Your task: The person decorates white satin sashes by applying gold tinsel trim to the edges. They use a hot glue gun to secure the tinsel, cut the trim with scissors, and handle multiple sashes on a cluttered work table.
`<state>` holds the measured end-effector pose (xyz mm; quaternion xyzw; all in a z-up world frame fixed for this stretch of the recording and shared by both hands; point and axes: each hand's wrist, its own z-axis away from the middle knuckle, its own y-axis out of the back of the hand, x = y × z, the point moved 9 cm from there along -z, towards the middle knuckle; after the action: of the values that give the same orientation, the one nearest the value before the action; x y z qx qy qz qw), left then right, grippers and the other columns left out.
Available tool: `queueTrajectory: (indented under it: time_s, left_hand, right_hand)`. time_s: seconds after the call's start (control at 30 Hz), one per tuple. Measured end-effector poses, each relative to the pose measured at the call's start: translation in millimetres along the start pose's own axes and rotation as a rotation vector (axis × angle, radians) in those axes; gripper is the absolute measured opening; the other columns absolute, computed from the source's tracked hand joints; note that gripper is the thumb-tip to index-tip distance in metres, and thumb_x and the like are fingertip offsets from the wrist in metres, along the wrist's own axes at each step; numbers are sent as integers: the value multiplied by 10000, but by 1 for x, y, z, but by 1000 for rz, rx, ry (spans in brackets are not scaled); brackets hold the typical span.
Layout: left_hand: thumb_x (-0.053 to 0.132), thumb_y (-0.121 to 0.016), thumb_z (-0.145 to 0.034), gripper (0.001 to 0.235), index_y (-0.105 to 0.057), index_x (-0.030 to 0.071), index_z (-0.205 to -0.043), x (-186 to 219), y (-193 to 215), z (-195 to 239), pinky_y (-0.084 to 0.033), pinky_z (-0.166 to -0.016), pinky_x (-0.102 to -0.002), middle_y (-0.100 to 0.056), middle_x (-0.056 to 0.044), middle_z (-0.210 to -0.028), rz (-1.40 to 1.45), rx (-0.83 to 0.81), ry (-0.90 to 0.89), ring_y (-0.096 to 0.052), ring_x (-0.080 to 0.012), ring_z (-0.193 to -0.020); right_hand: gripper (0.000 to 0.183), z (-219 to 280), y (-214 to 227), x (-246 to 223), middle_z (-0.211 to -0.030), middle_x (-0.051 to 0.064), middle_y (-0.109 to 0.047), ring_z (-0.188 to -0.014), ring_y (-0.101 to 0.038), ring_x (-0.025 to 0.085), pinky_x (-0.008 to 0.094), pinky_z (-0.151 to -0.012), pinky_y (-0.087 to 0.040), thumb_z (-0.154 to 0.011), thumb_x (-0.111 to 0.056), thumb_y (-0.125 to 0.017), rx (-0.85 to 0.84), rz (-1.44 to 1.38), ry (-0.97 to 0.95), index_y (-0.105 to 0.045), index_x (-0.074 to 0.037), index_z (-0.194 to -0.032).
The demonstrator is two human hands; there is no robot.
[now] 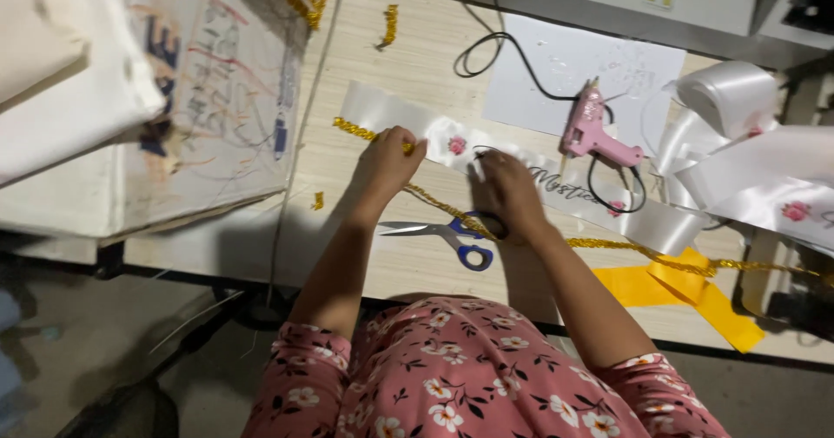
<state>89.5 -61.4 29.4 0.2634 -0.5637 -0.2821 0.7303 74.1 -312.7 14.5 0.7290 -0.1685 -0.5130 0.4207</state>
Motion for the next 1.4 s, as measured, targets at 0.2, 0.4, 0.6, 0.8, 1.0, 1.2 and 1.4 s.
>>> queueTrajectory:
  time_s: [0.2,0.4,0.6,0.8,1.0,1.2,1.4]
  left_hand:
    - [254,-701,-929,199,-682,75,-1014,3,5,6,-543,-812,-439,-679,-130,-1023,-42,22,-60,-669,-326,-938]
    - [163,-648,-996,104,-688,73,-1032,19,15,12,-554,-826,-436,-664,-122,-1040,-83,144,-283,-667,-337,-965]
    - [72,-631,-947,182,-687,77,-1120,35,15,18,-554,-871,-409,-646,-79,-1042,-258,103,-412,-639,-291,-1016]
    - [18,-623,-876,302,-702,95,-1157,30,0,14,-538,-899,-380,-642,-65,-1041,-342,110,-469,-605,-271,-1056]
    - [58,-662,-858,254,-705,96,-1105,42,11,20,-547,-915,-387,-655,-33,-1054,-415,237,-517,-614,-254,-1061]
    - [63,-666,-913,221,-702,78,-1131,34,8,21,-560,-845,-378,-654,-59,-1063,-354,255,-458,-633,-270,-1002]
    - [9,-633,-891,248,-696,92,-1117,28,15,24,-559,-869,-393,-658,-60,-1063,-295,254,-424,-639,-276,-1022]
  right_hand:
    - [303,21,87,114,-1330,212,-641,-1231,-599,341,508,-953,-466,-1048,-78,-657,213,272,-229,-603,4,-1335]
    - [681,18,114,120,-1428,252,-581,-1337,-536,377,639,-936,-393,-872,-102,-735,119,667,-133,-476,24,-1489]
    - [557,9,133,138,-1307,168,-661,-1245,-610,338,533,-1041,-439,-989,-178,-697,-7,506,-212,-538,-61,-1510]
    - [445,3,167,175,-1181,164,-672,-1005,-649,216,405,-853,-545,-1055,-279,-667,114,-124,-463,-550,-9,-1389]
    - [359,-4,170,198,-958,120,-707,-812,-678,166,335,-733,-552,-1075,-325,-649,43,-214,-657,-646,6,-1212]
    - [324,-18,195,187,-936,107,-704,-775,-678,173,342,-666,-569,-1057,-290,-649,-15,-95,-772,-636,-4,-1208]
    - [323,10,217,206,-1079,108,-681,-815,-662,216,342,-700,-573,-1081,-121,-660,250,-728,-605,-569,27,-1355]
